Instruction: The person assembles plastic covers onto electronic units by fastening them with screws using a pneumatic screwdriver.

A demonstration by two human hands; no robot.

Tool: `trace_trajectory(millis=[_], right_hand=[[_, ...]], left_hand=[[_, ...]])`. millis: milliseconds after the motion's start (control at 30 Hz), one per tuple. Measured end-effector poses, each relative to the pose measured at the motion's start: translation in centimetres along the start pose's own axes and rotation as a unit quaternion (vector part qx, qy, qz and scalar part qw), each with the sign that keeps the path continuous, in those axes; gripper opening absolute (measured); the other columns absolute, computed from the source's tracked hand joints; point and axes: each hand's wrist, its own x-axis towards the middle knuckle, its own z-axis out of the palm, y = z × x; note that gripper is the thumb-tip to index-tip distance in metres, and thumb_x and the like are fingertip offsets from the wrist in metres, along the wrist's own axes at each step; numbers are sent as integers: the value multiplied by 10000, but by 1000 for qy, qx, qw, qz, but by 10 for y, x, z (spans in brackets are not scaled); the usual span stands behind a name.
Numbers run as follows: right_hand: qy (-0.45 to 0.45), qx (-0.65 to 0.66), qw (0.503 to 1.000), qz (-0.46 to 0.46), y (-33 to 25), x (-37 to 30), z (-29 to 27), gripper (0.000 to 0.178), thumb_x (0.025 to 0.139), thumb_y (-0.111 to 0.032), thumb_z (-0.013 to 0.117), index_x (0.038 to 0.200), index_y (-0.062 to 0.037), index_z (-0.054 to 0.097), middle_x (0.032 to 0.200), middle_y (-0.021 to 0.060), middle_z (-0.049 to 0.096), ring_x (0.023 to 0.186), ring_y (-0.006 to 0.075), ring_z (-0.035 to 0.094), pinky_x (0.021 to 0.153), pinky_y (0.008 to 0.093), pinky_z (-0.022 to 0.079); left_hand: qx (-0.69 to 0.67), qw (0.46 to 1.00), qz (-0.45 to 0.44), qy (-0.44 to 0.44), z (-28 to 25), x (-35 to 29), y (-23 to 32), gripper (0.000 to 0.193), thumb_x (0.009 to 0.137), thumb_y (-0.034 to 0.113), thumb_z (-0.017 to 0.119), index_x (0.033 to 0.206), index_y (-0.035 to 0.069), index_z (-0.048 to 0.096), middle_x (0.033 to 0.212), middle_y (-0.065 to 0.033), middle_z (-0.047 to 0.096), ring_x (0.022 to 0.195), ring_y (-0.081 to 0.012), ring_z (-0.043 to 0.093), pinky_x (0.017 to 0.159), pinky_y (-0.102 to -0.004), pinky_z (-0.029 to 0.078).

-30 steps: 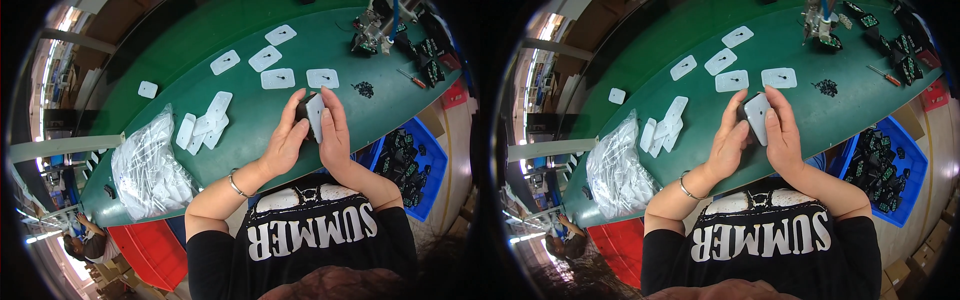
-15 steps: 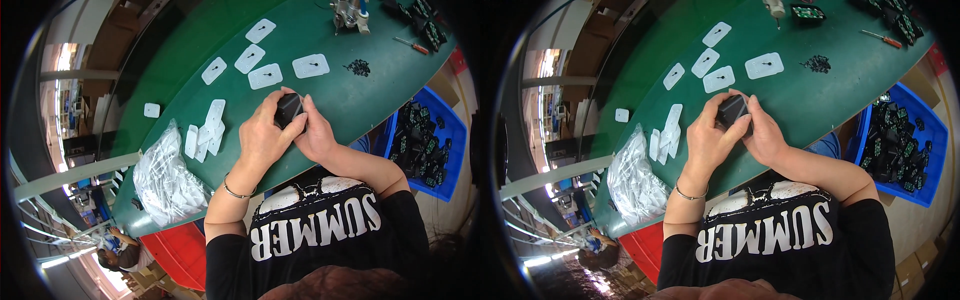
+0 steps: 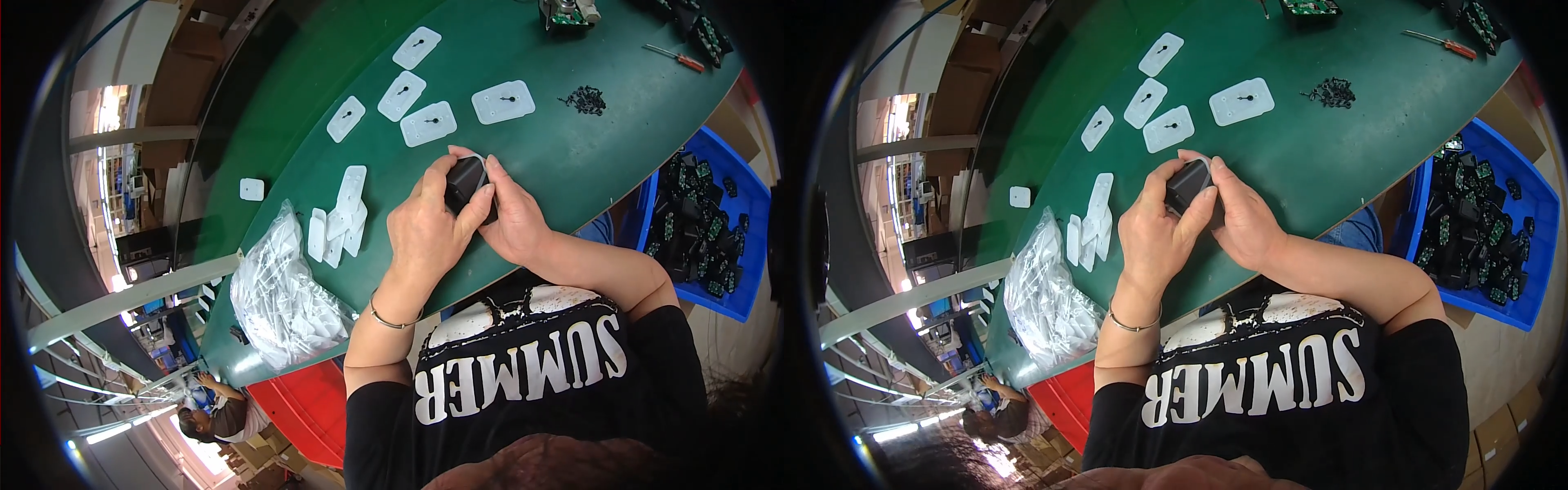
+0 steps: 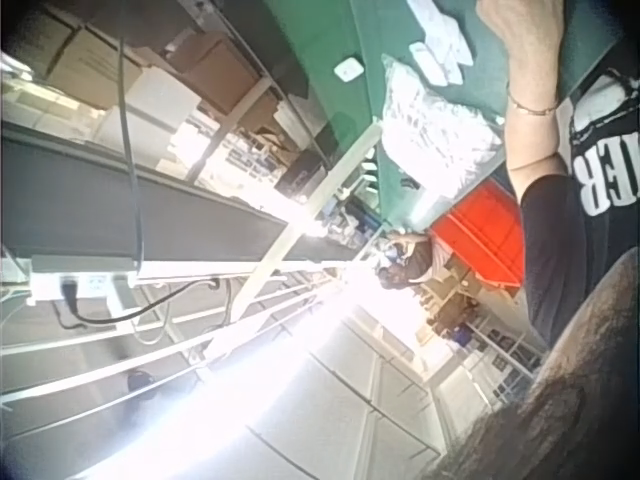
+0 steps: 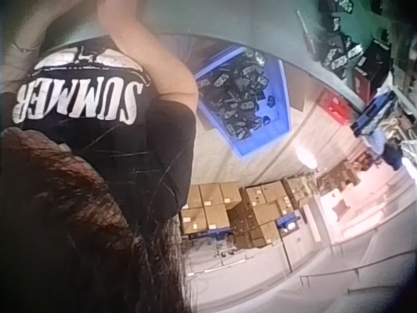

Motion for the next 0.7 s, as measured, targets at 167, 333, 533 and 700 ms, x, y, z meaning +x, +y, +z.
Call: trace_trajectory(millis=[167,333,533,700], right_hand=[[4,-2,1000,-3,1,1,0,457,977,-365,241,1312,-72,344,1144,64,457,1058,162,458,948,315,367],[-2,-21,1000,-7,0,0,0,461,978,-365,228,1322,-77,332,1166,65,442,1083,161,441,961,314,353],[-24,-133,990,-35,6,-4,-3,546,969,-408,231,1388,-65,164,1229,79,372,1134,156,386,970,299,323],[-53,-295,952,-67,3,-8,-2,783,900,-480,431,1398,-31,24,1239,125,334,1150,189,362,984,305,291]], left_hand=[[7,1000,-9,5,2,-2,1,404,780,327,666,1042,42,550,795,-124,638,606,-215,625,533,-286,490],[31,999,14,2,2,-1,1,402,800,348,636,1046,44,541,824,-130,636,628,-254,629,542,-312,494],[16,1000,-2,-13,3,0,-2,353,852,321,565,1068,47,515,852,-146,633,663,-284,630,561,-333,494],[9,998,53,-25,0,1,-14,380,846,325,561,1081,33,495,845,-145,632,626,-289,622,522,-340,485]])
